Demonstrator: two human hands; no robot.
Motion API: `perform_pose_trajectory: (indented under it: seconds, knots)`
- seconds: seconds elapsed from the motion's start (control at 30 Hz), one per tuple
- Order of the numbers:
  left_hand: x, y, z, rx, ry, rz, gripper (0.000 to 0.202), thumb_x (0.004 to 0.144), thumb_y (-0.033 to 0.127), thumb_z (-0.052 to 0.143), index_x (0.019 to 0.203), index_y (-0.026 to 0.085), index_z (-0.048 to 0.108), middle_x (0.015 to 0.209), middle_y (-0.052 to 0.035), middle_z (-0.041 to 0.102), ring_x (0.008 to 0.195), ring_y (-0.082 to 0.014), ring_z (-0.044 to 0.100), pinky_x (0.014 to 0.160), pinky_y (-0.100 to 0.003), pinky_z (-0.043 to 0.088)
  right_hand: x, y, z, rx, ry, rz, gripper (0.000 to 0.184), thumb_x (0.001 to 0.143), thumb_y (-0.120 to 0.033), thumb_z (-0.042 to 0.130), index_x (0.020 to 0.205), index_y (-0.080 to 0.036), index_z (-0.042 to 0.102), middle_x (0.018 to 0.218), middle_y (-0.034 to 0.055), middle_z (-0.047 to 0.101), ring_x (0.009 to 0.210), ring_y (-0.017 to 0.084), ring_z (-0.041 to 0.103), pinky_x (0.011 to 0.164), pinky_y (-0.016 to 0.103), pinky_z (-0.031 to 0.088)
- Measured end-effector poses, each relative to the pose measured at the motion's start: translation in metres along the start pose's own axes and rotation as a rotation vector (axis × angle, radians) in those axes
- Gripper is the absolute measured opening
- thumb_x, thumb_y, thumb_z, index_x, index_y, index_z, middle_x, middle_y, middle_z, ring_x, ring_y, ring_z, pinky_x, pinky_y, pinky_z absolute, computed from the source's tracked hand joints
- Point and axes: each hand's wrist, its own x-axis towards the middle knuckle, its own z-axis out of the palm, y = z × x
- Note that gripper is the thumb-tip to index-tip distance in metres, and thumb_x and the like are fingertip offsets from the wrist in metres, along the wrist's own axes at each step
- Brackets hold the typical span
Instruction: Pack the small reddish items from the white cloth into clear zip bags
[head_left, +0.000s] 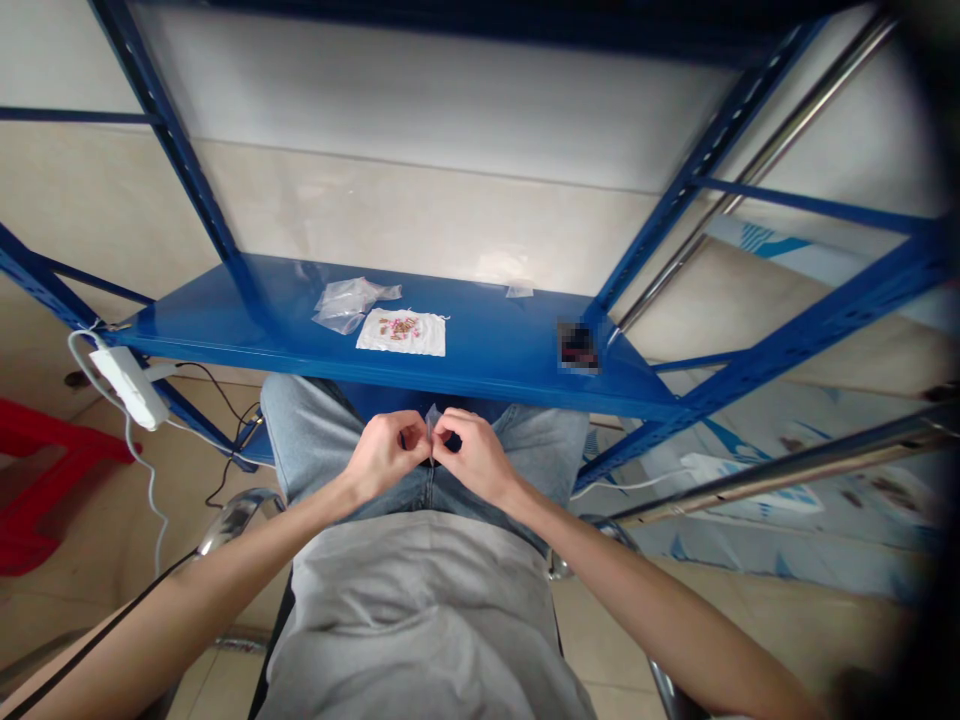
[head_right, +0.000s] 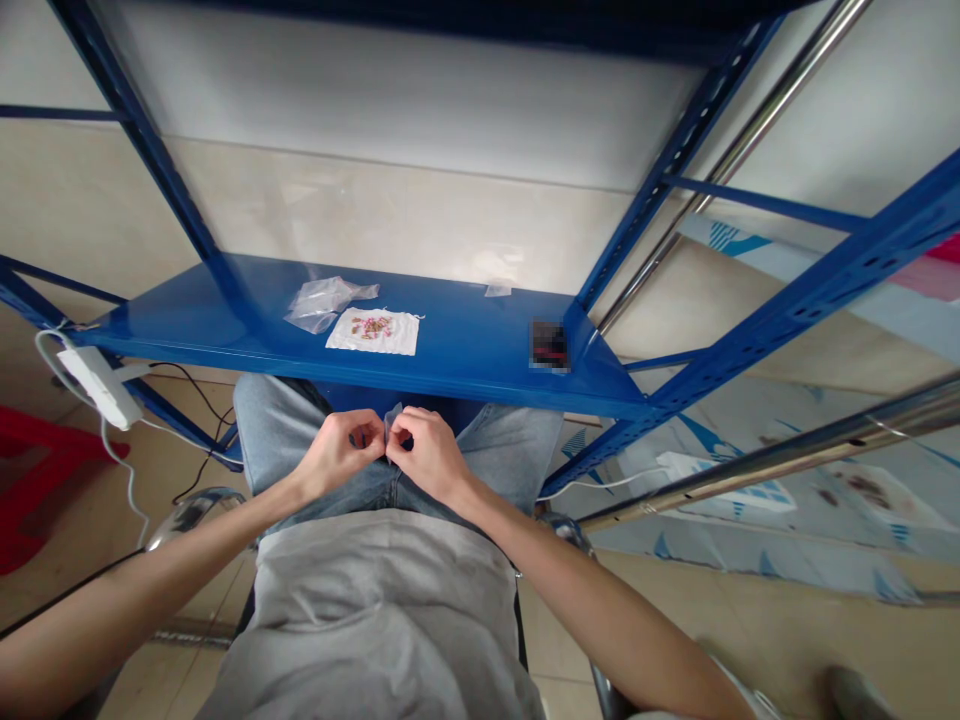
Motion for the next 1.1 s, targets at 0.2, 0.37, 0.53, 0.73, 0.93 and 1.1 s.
perform_pose_trajectory:
  seconds: [0.2, 0.37, 0.53, 0.73, 0.93, 1.1]
  knots:
    - [0.004, 0.0, -0.007, 0.082, 0.051, -0.012, 0.008, 0.075, 0.017, 0.057, 0.068, 0.017, 0.06, 0.064, 0.0005, 0.062, 0.06, -0.0122, 0.051, 0.06, -0.024, 0.038, 0.003, 0.005, -0.008, -0.006, 0.062, 0.071, 0.02, 0.076, -0.009, 0.06, 0.062, -0.02, 0.049, 0.069, -0.0006, 0.056, 0.068, 0.015, 0.053, 0.064, 0.026, 0.038]
    - [0.005, 0.002, -0.005, 0.003, -0.026, 0.062, 0.012, 0.082, 0.021, 0.055, 0.073, 0.017, 0.062, 0.07, -0.0012, 0.065, 0.063, -0.0133, 0.054, 0.061, -0.024, 0.04, 0.004, 0.008, -0.01, 0.006, 0.017, 0.059, 0.012, 0.082, -0.016, 0.061, 0.072, -0.021, 0.058, 0.074, 0.0008, 0.064, 0.073, 0.017, 0.057, 0.069, 0.027, 0.041]
    - [0.001, 0.005, -0.002, 0.023, -0.026, 0.068, 0.011, 0.08, 0.018, 0.055, 0.072, 0.017, 0.062, 0.069, -0.0006, 0.064, 0.063, -0.0131, 0.053, 0.062, -0.024, 0.04, 0.001, 0.01, -0.008, -0.045, -0.033, 0.098, 0.017, 0.079, -0.013, 0.062, 0.093, -0.023, 0.059, 0.074, -0.0007, 0.065, 0.072, 0.018, 0.06, 0.068, 0.027, 0.042]
    - [0.0, 0.007, 0.01, 0.007, 0.012, 0.02, 0.009, 0.077, 0.014, 0.056, 0.071, 0.017, 0.063, 0.067, 0.0005, 0.063, 0.06, -0.0121, 0.052, 0.061, -0.024, 0.04, -0.001, 0.015, -0.003, -0.039, -0.019, 0.127, 0.044, 0.086, -0.014, 0.051, 0.128, -0.022, 0.043, 0.085, 0.0013, 0.065, 0.072, 0.018, 0.063, 0.068, 0.027, 0.044]
    - [-0.002, 0.007, 0.017, -0.156, -0.001, 0.007, 0.012, 0.082, 0.017, 0.057, 0.075, 0.016, 0.066, 0.072, -0.0017, 0.066, 0.065, -0.0137, 0.057, 0.064, -0.025, 0.044, 0.0, 0.025, -0.003, 0.054, -0.047, 0.176, 0.047, 0.085, -0.01, 0.048, 0.13, -0.025, 0.046, 0.078, -0.0013, 0.066, 0.061, 0.016, 0.063, 0.062, 0.026, 0.045]
    - [0.018, -0.015, -0.002, -0.414, 0.153, -0.106, 0.038, 0.084, 0.035, 0.069, 0.118, 0.019, 0.066, 0.116, -0.0098, 0.067, 0.093, -0.0191, 0.064, 0.078, -0.027, 0.049, 0.004, 0.023, -0.013, 0.554, -0.002, 0.337, 0.057, 0.091, -0.027, 0.048, 0.144, -0.029, 0.027, 0.084, -0.0021, 0.068, 0.047, 0.012, 0.063, 0.043, 0.02, 0.044]
